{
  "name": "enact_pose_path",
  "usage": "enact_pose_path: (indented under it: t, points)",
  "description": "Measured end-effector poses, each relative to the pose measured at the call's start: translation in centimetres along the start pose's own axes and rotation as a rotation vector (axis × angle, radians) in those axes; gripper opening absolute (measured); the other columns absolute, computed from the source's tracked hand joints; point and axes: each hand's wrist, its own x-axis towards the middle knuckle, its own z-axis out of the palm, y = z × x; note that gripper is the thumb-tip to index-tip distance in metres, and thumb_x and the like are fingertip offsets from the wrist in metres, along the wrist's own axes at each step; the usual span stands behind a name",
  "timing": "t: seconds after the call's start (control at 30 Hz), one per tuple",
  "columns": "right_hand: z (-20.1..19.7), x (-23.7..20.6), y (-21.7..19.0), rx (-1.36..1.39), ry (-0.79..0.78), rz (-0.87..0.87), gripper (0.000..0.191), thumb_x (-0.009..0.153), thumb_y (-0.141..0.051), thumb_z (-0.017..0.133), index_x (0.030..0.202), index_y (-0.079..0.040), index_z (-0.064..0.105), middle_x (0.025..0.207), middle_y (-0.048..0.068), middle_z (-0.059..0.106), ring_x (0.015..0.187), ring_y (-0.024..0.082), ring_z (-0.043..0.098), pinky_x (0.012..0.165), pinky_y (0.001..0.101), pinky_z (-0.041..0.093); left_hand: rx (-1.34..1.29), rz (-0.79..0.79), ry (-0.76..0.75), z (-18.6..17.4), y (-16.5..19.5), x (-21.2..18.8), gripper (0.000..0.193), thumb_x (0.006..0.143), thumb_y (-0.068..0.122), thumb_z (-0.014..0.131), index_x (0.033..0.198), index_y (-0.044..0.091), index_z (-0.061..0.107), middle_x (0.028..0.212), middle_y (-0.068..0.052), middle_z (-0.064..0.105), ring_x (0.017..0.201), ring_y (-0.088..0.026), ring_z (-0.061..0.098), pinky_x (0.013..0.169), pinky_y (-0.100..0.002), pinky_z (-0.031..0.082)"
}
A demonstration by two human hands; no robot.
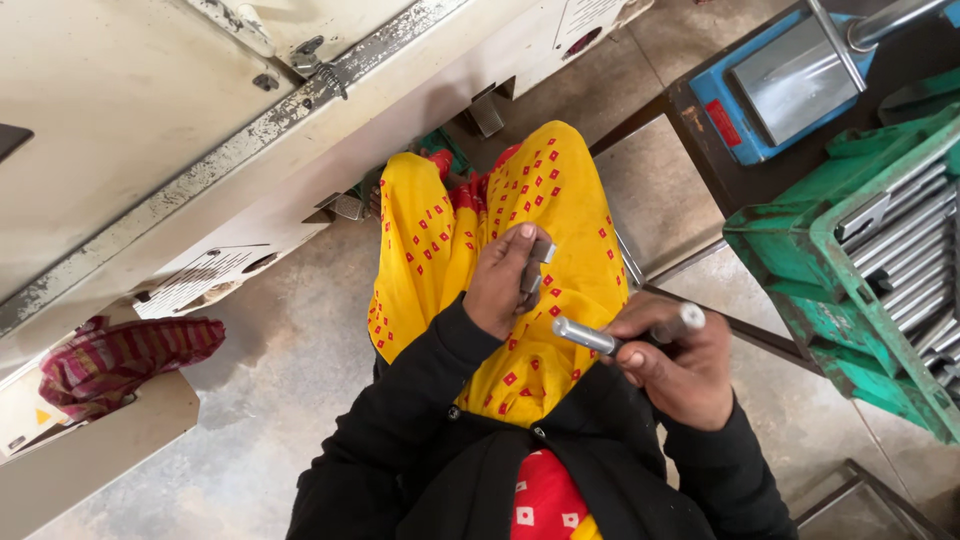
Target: The person sits on the floor and assembles cylindrical metal parts by hand, then inserts them into a machine. They retrieve additional parts from a green crate and continue inserting them into the machine's interior.
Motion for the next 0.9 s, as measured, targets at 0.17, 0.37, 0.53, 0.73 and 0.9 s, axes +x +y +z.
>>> enact_pose_path:
  t: [0.17, 0.37, 0.53, 0.73, 0.9]
  points:
    - [2.1, 2.2, -0.2, -0.616, 0.128, -0.315, 0.022, 0.080, -0.004, 0.086, 0.100, 0.000, 0.076, 0.078, 0.007, 0.065, 0.069, 0.016, 0.059, 0.063, 0.0279, 0.046, -0.130, -0.049, -0.089, 0.5, -0.4, -1.0, 0.037, 0.109, 0.039, 0.049, 0.100, 0.007, 0.063, 0.061, 0.003, 0.048, 0.040, -0.005, 0.037, 0.038, -0.023, 0.030]
    - [3.5, 2.1, 1.3, -0.638, 0.157, -0.444, 0.024, 0.082, -0.002, 0.084, 0.103, -0.003, 0.073, 0.087, 0.008, 0.069, 0.078, 0.019, 0.066, 0.071, 0.0283, 0.053, -0.086, 0.013, -0.110, 1.0, 0.1, -2.0, 0.038, 0.111, 0.041, 0.050, 0.099, 0.007, 0.063, 0.061, 0.003, 0.047, 0.041, -0.005, 0.037, 0.038, -0.022, 0.029]
    - [0.8, 1.6, 4.3, -0.537, 0.006, -0.122, 0.021, 0.088, -0.008, 0.075, 0.107, -0.001, 0.069, 0.085, 0.005, 0.070, 0.069, 0.011, 0.062, 0.062, 0.0242, 0.048, 0.124, 0.095, -0.198, 0.9, 0.6, -1.2, 0.040, 0.112, 0.041, 0.048, 0.101, 0.006, 0.063, 0.073, 0.001, 0.057, 0.052, -0.006, 0.044, 0.047, -0.024, 0.035]
    - [0.2, 0.1, 6.4, 0.437, 0.047, 0.105, 0.023, 0.099, -0.018, 0.078, 0.102, 0.000, 0.064, 0.080, 0.005, 0.063, 0.069, 0.009, 0.057, 0.062, 0.0227, 0.045, 0.288, 0.098, -0.298, 1.3, -0.1, 0.2, 0.039, 0.114, 0.039, 0.047, 0.102, 0.006, 0.065, 0.070, 0.004, 0.050, 0.052, -0.004, 0.042, 0.047, -0.022, 0.032]
    - [-1.2, -1.3, 2.7, -0.600, 0.281, -0.512, 0.023, 0.088, -0.012, 0.084, 0.103, -0.003, 0.069, 0.086, 0.008, 0.069, 0.069, 0.014, 0.063, 0.061, 0.0278, 0.048, 0.057, -0.125, 0.004, 1.1, -1.2, 1.9, 0.034, 0.108, 0.040, 0.051, 0.099, 0.010, 0.065, 0.059, 0.006, 0.042, 0.039, -0.003, 0.034, 0.036, -0.022, 0.028]
